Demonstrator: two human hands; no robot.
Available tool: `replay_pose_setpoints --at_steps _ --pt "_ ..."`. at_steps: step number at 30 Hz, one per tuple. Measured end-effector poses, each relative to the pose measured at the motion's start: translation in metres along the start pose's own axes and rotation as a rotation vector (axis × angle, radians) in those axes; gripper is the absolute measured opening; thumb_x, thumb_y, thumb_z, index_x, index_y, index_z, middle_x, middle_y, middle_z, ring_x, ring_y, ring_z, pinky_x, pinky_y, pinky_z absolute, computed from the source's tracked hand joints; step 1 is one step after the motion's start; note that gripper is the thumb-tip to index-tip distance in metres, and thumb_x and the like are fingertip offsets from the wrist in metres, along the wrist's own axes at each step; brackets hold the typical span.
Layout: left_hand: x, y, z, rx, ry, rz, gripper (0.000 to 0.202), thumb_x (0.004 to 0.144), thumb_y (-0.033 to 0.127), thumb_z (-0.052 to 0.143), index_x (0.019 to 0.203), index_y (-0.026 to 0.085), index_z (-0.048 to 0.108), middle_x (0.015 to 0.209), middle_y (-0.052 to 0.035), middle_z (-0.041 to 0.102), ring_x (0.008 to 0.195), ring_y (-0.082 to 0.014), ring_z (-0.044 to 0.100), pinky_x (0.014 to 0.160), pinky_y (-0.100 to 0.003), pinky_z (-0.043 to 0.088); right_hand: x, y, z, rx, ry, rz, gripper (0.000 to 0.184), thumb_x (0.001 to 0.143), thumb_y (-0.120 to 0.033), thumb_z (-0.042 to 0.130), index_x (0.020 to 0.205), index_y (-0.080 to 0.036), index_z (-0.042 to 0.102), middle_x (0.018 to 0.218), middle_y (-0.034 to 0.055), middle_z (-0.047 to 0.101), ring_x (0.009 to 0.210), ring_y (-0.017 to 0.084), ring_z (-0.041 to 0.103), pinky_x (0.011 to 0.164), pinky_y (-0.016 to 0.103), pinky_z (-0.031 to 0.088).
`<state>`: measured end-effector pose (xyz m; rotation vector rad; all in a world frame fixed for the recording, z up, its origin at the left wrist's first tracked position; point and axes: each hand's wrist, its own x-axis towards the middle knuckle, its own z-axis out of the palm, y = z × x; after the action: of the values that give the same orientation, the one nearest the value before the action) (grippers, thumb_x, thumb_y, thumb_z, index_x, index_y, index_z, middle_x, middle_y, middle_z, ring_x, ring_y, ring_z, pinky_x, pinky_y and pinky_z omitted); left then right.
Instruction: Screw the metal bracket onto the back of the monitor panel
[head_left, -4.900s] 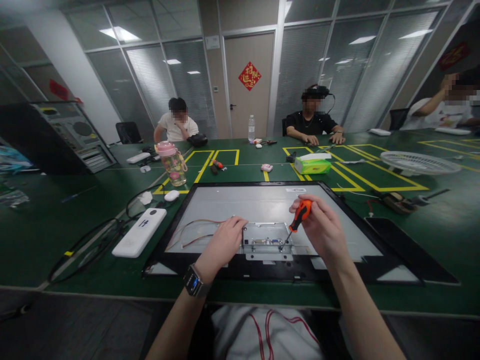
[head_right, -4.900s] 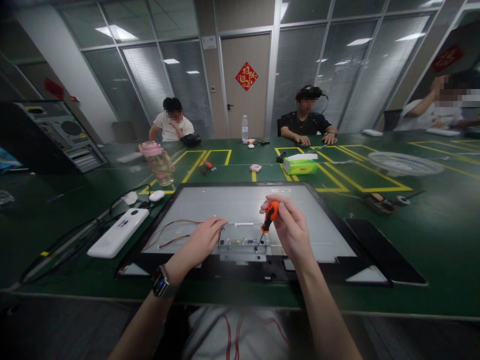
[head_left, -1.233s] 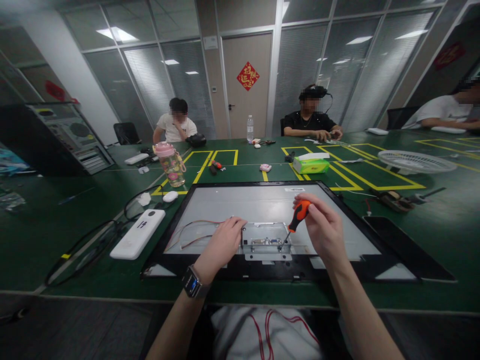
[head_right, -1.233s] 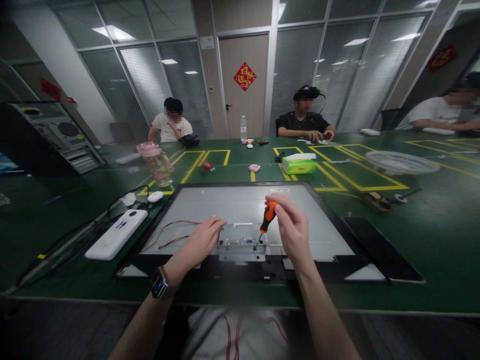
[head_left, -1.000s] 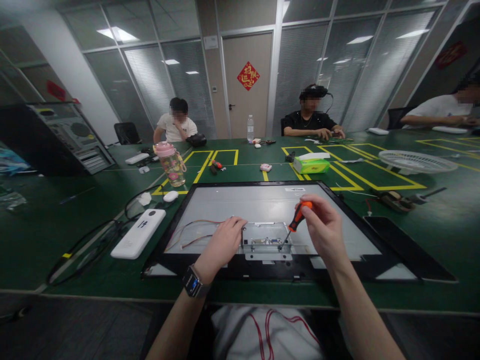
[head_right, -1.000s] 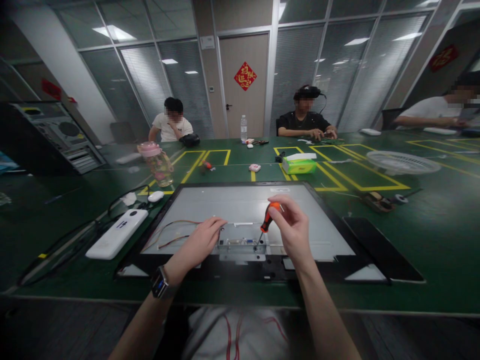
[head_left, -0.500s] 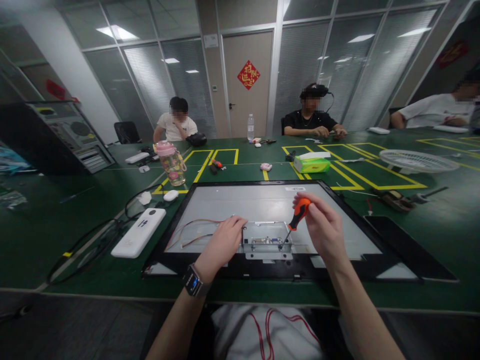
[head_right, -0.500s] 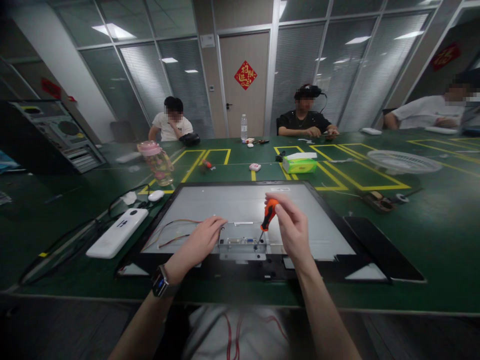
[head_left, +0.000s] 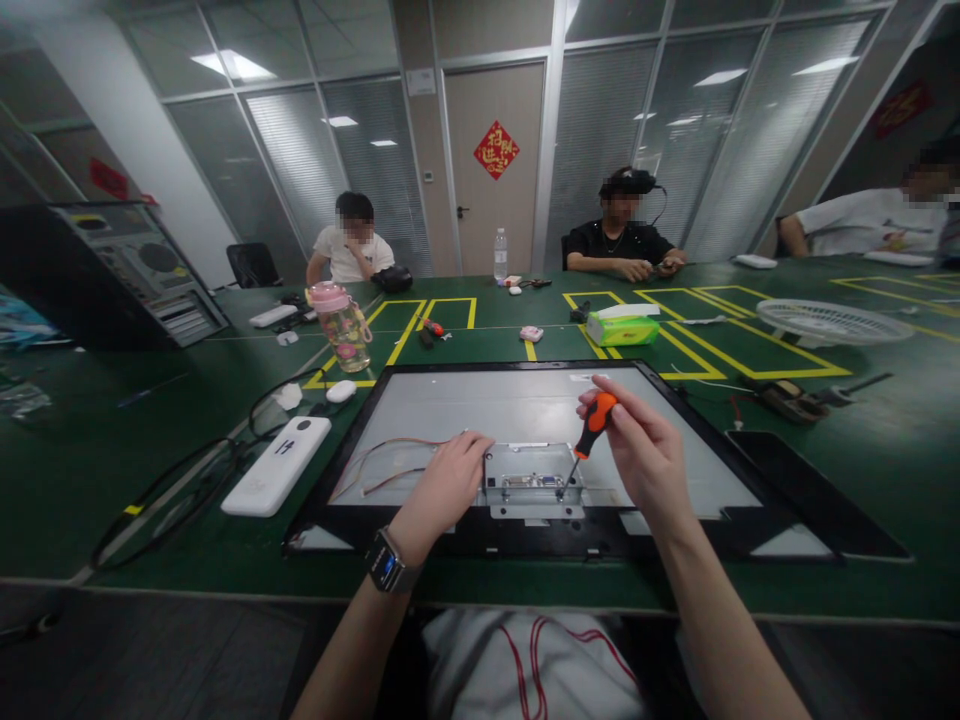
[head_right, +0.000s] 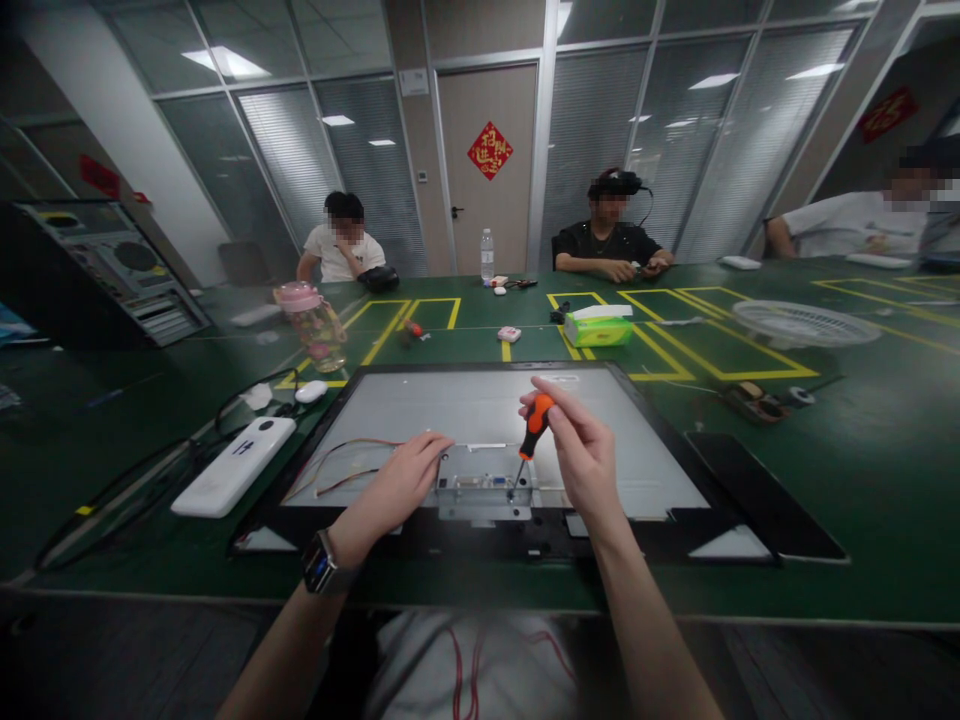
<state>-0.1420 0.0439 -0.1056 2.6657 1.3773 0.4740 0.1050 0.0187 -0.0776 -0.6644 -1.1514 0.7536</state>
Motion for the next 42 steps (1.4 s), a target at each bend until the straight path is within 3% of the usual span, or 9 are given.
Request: replay_pose_setpoints --at_steps 4,6,10,18,24,28,33,37,42 --pt "0.0000 0.0007 -0.0003 0.003 -0.006 -0.007 0.038 0.097 0.008 0.036 0.129 0.017 0.054 0.128 -0.0099 0.059 0.119 -0.0237 0.056 0.106 -0.041 0.044 0.0012 -0.0008 -0.0017 -0.078 0.034 -0.075 0.015 0.079 -0.027 0.079 0.094 -0.029 0.079 0.090 0.0004 0.068 0.084 0.017 0.063 0.075 0.028 0.052" --pt "0.0000 0.0010 -0.0002 0.000 -0.007 -0.007 0.038 0.097 0.007 0.036 0.128 0.017 0.054 0.127 -0.0096 0.059 0.118 -0.0234 0.056 0.105 -0.040 0.044 0.0013 -0.0026 -0.0014 -0.038 0.022 -0.070 0.012 0.082 -0.032 0.075 0.093 -0.028 0.079 0.093 0.0022 0.068 0.086 0.018 0.064 0.076 0.030 0.053" --pt "-0.0001 0.0003 0.0006 0.003 0.002 0.000 0.038 0.096 0.007 0.036 0.129 0.018 0.054 0.127 -0.0090 0.059 0.118 -0.0232 0.056 0.105 -0.040 0.044 0.0002 -0.0053 0.0010 0.071 -0.008 0.017 0.023 0.090 -0.036 0.064 0.105 -0.025 0.078 0.101 0.0074 0.075 0.087 0.023 0.071 0.082 0.041 0.056" --pt "0.0001 0.0004 0.0000 0.014 -0.004 -0.003 0.038 0.096 0.008 0.037 0.128 0.020 0.054 0.127 -0.0086 0.059 0.119 -0.0233 0.056 0.105 -0.040 0.044 0.0036 -0.0053 0.0008 0.054 0.030 -0.055 0.010 0.073 -0.033 0.084 0.078 -0.028 0.076 0.083 0.0009 0.065 0.080 0.017 0.065 0.073 0.031 0.055" --pt "0.0000 0.0018 -0.0012 0.013 -0.003 -0.007 0.038 0.096 0.008 0.037 0.128 0.020 0.054 0.127 -0.0085 0.059 0.116 -0.0234 0.058 0.103 -0.040 0.046 0.0034 -0.0073 0.0004 0.091 -0.056 0.052 0.018 0.085 -0.044 0.072 0.092 -0.027 0.076 0.086 0.0047 0.069 0.079 0.020 0.067 0.073 0.036 0.058" --pt "0.0000 0.0017 -0.0012 0.012 0.005 -0.001 0.038 0.096 0.008 0.037 0.127 0.020 0.054 0.126 -0.0085 0.060 0.117 -0.0231 0.057 0.104 -0.040 0.045 0.0033 -0.0041 0.0000 0.106 -0.037 -0.013 0.015 0.081 -0.043 0.076 0.083 -0.028 0.076 0.091 0.0033 0.068 0.086 0.020 0.067 0.083 0.038 0.057" --pt "0.0002 0.0015 -0.0012 0.013 -0.003 -0.002 0.038 0.096 0.008 0.036 0.128 0.018 0.054 0.127 -0.0095 0.060 0.117 -0.0235 0.057 0.104 -0.040 0.045 0.0029 -0.0048 0.0008 0.114 -0.074 0.055 0.018 0.087 -0.043 0.070 0.096 -0.028 0.076 0.085 0.0035 0.070 0.080 0.019 0.067 0.078 0.038 0.057" --pt "0.0004 0.0009 -0.0005 0.009 -0.006 -0.007 0.039 0.096 0.008 0.036 0.128 0.021 0.054 0.127 -0.0086 0.060 0.118 -0.0226 0.057 0.104 -0.040 0.045 0.0035 -0.0043 0.0011 0.107 -0.058 0.013 0.018 0.085 -0.045 0.072 0.087 -0.028 0.075 0.091 0.0036 0.069 0.086 0.021 0.067 0.085 0.040 0.057" --pt "0.0004 0.0009 0.0000 0.011 0.004 -0.005 0.038 0.096 0.009 0.036 0.129 0.019 0.054 0.127 -0.0093 0.060 0.117 -0.0233 0.057 0.104 -0.040 0.045 0.0029 -0.0057 0.0010 0.093 -0.065 0.055 0.021 0.086 -0.045 0.070 0.095 -0.027 0.075 0.084 0.0037 0.070 0.077 0.020 0.067 0.074 0.036 0.058"
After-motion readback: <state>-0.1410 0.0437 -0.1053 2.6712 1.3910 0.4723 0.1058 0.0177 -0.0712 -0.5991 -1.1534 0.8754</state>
